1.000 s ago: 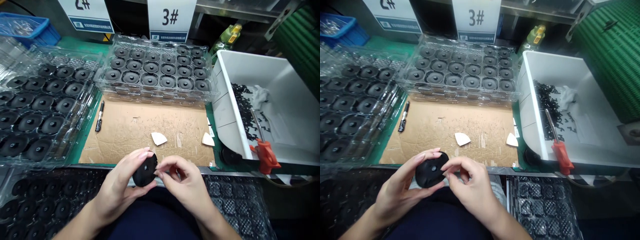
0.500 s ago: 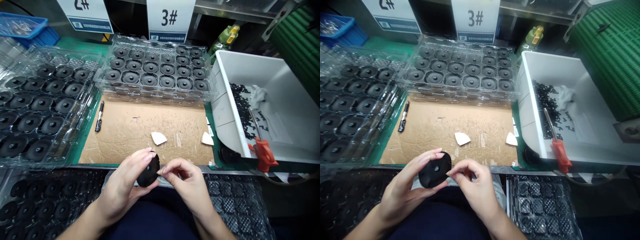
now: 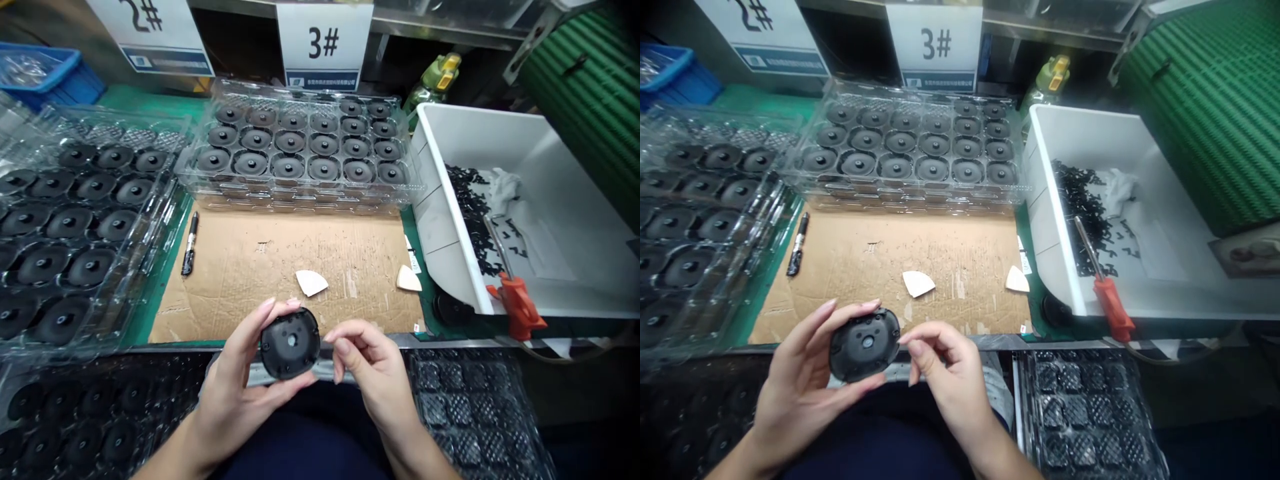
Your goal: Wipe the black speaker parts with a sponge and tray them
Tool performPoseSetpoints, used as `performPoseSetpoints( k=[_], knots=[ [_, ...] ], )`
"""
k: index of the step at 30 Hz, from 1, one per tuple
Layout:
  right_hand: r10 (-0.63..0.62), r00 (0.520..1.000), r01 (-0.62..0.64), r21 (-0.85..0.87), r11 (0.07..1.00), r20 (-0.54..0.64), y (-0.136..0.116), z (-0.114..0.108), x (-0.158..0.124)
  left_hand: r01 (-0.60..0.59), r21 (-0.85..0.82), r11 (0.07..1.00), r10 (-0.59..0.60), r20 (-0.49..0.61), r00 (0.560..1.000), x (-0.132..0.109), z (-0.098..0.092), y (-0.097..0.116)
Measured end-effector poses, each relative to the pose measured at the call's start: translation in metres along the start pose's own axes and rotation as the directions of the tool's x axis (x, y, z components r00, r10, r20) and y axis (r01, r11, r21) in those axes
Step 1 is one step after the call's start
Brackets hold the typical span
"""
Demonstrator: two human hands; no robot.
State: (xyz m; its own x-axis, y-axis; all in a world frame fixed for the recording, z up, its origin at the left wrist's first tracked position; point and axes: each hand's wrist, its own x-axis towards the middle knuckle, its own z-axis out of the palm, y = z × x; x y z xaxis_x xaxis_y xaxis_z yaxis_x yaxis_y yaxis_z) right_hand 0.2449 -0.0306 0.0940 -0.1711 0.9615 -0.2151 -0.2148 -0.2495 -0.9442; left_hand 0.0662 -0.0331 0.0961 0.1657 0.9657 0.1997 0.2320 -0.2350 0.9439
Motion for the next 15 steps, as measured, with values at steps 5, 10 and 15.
performPoseSetpoints(
  k=[5,10,15],
  knots=[
    [-0.233,0.972,0.231,-0.365,0.902,0.04,-0.003,-0.009,-0.003,0.204,-0.186,0.961,-0.214,-0.036,0.976,0.006,0.006,0.014],
    [-0.424,0.884,0.459,-0.536,0.708,0.196,-0.002,-0.013,0.001,0.471,-0.244,0.848,-0.476,0.041,0.878,0.008,0.015,0.017],
    [0.196,0.981,-0.166,-0.514,0.841,0.003,0.027,-0.076,-0.028,0.66,-0.21,0.721,-0.507,0.489,0.71,0.002,0.028,-0.008]
  ],
)
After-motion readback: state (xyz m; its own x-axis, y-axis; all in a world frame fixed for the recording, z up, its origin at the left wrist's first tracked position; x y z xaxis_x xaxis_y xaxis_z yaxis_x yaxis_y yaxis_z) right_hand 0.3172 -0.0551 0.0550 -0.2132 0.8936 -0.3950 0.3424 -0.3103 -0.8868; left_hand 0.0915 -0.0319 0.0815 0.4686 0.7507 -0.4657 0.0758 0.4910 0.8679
